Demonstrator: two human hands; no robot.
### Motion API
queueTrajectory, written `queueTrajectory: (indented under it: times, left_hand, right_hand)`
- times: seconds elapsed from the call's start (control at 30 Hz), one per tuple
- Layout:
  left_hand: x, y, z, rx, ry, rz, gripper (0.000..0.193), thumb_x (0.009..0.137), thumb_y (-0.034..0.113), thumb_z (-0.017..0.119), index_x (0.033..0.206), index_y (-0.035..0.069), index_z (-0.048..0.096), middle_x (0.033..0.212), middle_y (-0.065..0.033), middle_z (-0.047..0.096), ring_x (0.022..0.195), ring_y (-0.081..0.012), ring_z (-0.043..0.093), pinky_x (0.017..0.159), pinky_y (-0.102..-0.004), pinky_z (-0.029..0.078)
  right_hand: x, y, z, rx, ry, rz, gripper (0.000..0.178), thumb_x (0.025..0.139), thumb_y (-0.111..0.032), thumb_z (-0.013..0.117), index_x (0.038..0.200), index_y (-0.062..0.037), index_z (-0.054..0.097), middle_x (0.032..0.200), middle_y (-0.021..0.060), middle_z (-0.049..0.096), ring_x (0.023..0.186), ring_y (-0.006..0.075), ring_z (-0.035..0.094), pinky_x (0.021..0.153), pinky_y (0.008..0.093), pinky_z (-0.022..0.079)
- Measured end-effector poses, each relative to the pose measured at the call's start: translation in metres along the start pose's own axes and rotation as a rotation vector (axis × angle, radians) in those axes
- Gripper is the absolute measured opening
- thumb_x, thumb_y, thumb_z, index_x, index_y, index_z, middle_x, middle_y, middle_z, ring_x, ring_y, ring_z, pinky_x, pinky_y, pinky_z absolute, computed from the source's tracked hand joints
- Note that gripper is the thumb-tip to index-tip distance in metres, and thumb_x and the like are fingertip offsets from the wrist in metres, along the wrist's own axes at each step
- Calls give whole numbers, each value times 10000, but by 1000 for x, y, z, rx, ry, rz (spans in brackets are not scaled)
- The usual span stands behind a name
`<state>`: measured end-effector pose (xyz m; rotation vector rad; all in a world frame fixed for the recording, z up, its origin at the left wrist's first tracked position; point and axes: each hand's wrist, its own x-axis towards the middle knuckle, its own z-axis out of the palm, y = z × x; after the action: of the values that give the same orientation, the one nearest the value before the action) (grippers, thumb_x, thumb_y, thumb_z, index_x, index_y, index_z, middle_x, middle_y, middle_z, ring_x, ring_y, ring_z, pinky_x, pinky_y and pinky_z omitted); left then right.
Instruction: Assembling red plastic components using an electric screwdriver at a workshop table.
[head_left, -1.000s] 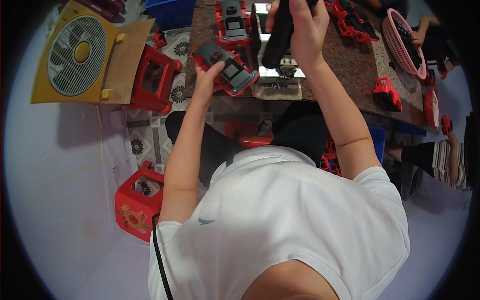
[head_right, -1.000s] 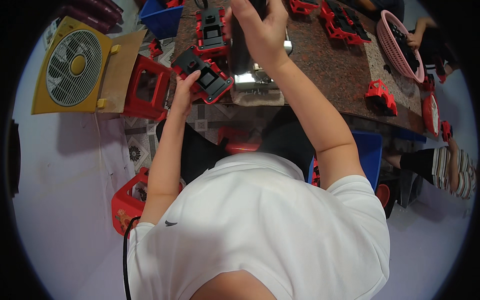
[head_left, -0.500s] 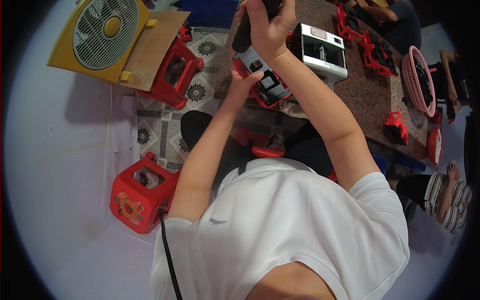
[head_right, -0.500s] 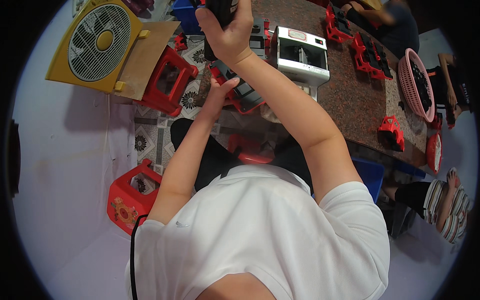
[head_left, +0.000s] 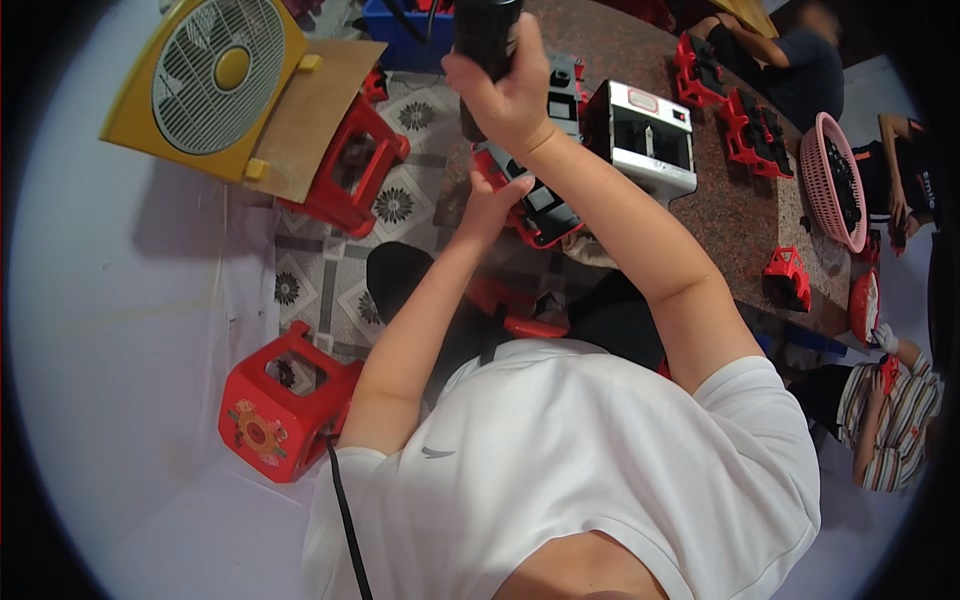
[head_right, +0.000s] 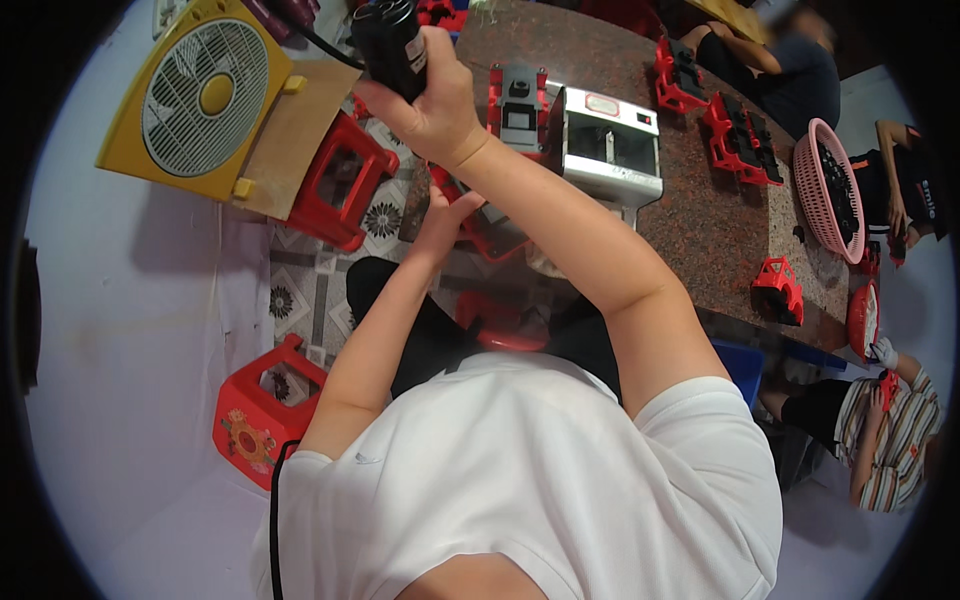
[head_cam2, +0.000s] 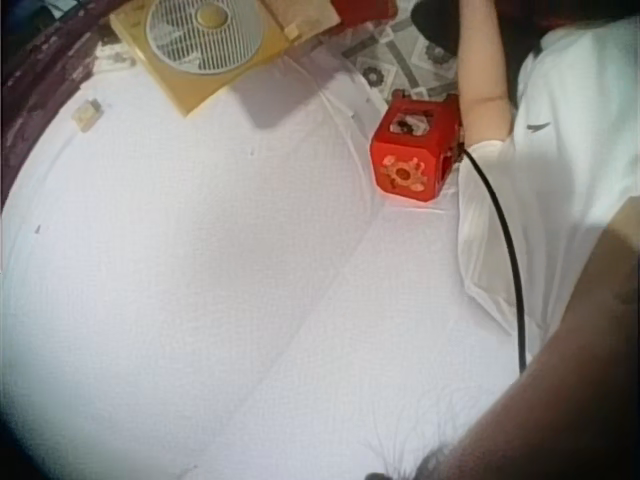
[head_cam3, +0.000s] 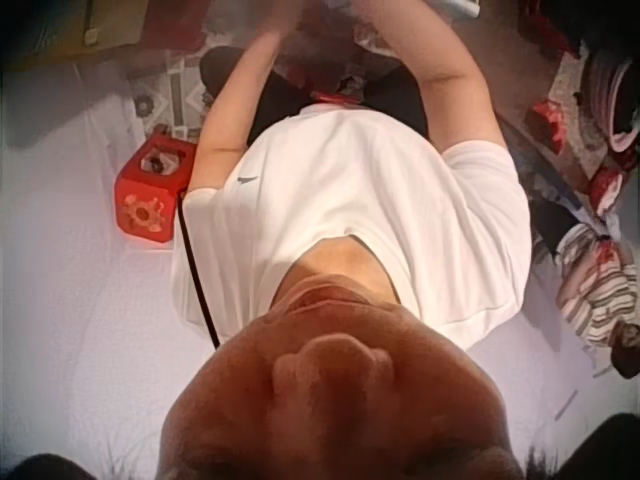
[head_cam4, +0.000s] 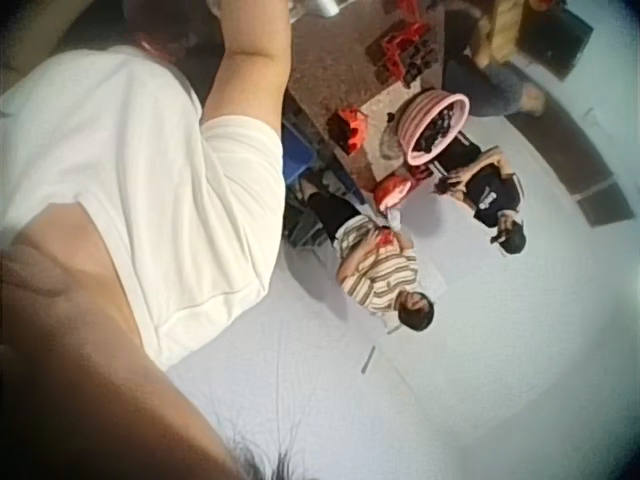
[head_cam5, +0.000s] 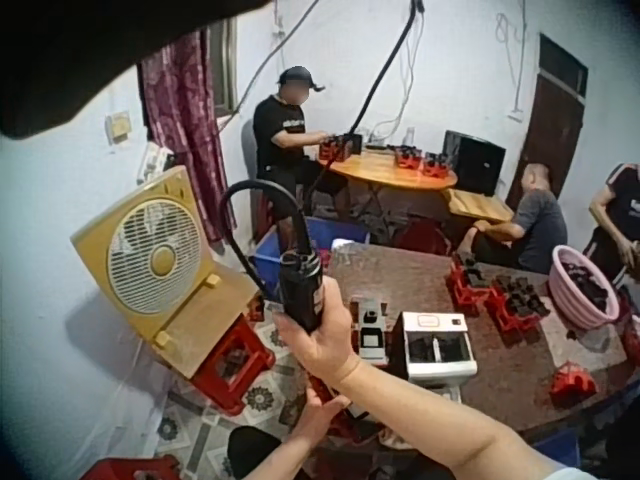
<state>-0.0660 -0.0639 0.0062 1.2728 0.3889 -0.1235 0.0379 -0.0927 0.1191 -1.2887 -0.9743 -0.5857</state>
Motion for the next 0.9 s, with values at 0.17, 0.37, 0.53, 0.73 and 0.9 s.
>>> queueTrajectory:
  times: [0.17,0.37,0.53,0.73,0.9]
  left_hand:
    - [-2,-10,-9,-75,-55,38,761,785,294,709,1386,109,279,1217,-91,539,1098,-253,576,823,-431,534]
    - [1,-8,-74,-437,-366,-46,616,801,269,676,1345,126,425,1194,-57,588,1077,-203,602,940,-431,491]
    - [53,41,-64,-31,-691,-135,796,723,338,741,1378,65,381,1194,-42,578,1051,-163,604,900,-331,506]
    - [60,84,-45,290,-892,-165,963,641,353,778,1435,72,310,1198,-25,555,1062,-149,576,893,-304,485]
    - [84,85,-54,325,-865,-328,951,595,333,830,1374,43,369,1202,-62,561,1049,-176,600,872,-365,525]
  right_hand:
    - [16,-24,-33,329,62,255,253,945,-233,573,1045,-75,404,790,84,603,627,154,595,566,289,512]
    - [6,-107,-134,214,303,449,452,963,-441,491,1136,-28,428,777,93,571,606,157,577,518,284,502]
    - [-58,-134,-180,85,324,598,394,948,-375,512,1120,-33,416,767,95,569,590,137,573,534,264,503]
    - [-105,-156,-207,73,307,775,257,895,-130,605,1088,-27,468,791,46,573,605,96,569,534,243,474]
    - [-121,-148,-218,58,281,779,288,892,-159,631,1094,-20,481,817,28,565,600,77,550,527,229,456]
